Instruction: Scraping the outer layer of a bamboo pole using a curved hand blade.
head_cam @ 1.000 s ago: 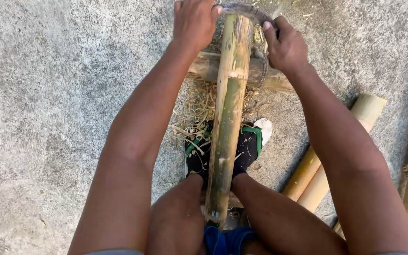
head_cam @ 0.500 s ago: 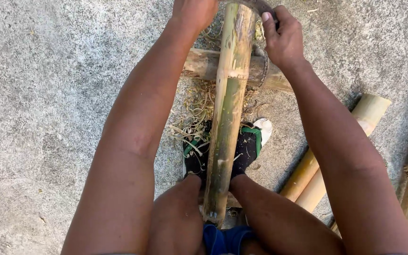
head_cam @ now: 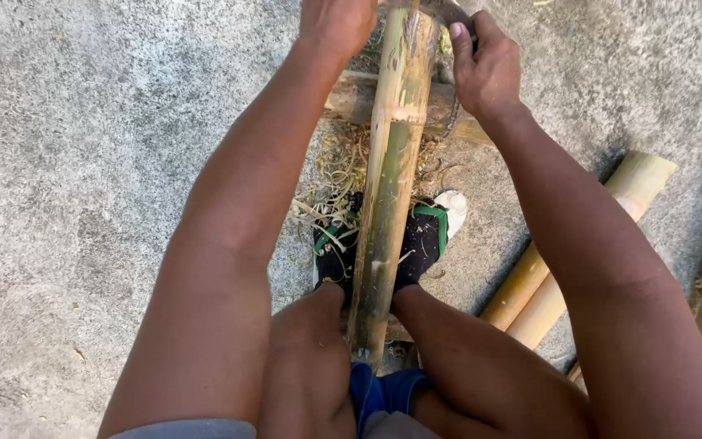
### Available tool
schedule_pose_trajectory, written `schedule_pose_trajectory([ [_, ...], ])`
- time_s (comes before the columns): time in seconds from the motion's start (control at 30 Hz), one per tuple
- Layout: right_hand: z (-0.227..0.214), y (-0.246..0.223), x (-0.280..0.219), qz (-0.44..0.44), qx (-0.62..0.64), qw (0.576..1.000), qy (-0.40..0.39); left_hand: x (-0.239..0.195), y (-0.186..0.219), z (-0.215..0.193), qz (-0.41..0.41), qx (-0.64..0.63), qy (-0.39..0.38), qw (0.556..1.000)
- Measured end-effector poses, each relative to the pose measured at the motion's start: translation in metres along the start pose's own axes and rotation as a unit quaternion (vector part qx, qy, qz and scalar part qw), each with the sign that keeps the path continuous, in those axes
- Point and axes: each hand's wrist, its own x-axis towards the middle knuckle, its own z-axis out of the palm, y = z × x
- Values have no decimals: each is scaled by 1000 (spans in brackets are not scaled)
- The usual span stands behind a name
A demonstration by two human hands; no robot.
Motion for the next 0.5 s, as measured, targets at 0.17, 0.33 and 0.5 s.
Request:
schedule_pose_trajectory([
  [0.17,-3,-13,-29,98,0,993,-72,-37,31,-57,-20,-87,-44,995],
  [0.33,-7,-19,-50,52,-13,996,-67,-60,39,-59,-22,-106,-54,993],
  [0.5,-3,-22,-82,65,17,994,-86,-80,42,-62,-43,-80,-151,984],
])
